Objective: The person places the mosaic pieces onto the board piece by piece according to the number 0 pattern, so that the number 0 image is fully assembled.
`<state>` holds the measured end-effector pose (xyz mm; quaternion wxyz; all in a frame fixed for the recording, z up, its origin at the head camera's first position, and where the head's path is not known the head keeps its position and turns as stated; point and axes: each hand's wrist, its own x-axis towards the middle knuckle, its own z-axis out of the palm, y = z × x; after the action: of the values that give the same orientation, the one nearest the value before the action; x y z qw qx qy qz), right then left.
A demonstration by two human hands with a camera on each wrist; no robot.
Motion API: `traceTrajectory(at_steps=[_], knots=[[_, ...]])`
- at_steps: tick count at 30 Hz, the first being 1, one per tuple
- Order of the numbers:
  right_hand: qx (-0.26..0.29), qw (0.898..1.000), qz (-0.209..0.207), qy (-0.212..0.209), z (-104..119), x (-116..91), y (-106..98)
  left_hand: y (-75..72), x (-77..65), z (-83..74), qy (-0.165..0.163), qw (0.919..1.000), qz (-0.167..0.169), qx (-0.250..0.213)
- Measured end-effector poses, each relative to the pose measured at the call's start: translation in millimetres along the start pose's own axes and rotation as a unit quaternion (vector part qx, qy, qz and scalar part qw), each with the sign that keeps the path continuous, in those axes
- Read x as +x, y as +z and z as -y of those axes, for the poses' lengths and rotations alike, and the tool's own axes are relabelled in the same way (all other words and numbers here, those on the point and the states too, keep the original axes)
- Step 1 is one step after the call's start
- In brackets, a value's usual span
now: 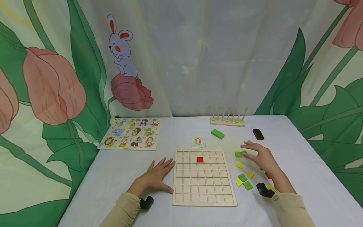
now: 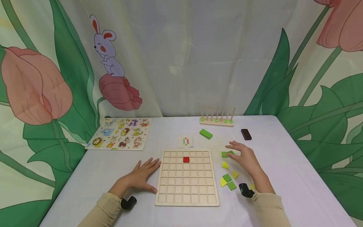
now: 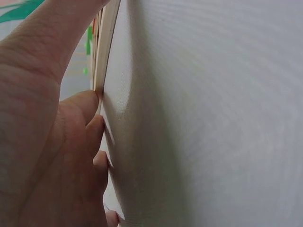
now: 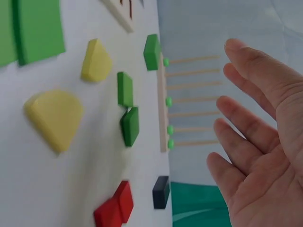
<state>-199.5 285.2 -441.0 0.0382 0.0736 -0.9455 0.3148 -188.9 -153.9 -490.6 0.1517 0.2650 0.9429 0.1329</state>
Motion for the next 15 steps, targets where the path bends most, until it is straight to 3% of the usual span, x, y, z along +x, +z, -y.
traceTrajectory(at_steps=[7,15], knots=[[0.003,0.999,0.038,0.029,-16,-26,-1,1.2,0.6,1.1,0.000,1.0000,0.003,0.001],[-0.007,0.997,0.069,0.027,-33,-46,12,-0.4,0.4,1.3,-0.002,1.0000,0.002,0.000]])
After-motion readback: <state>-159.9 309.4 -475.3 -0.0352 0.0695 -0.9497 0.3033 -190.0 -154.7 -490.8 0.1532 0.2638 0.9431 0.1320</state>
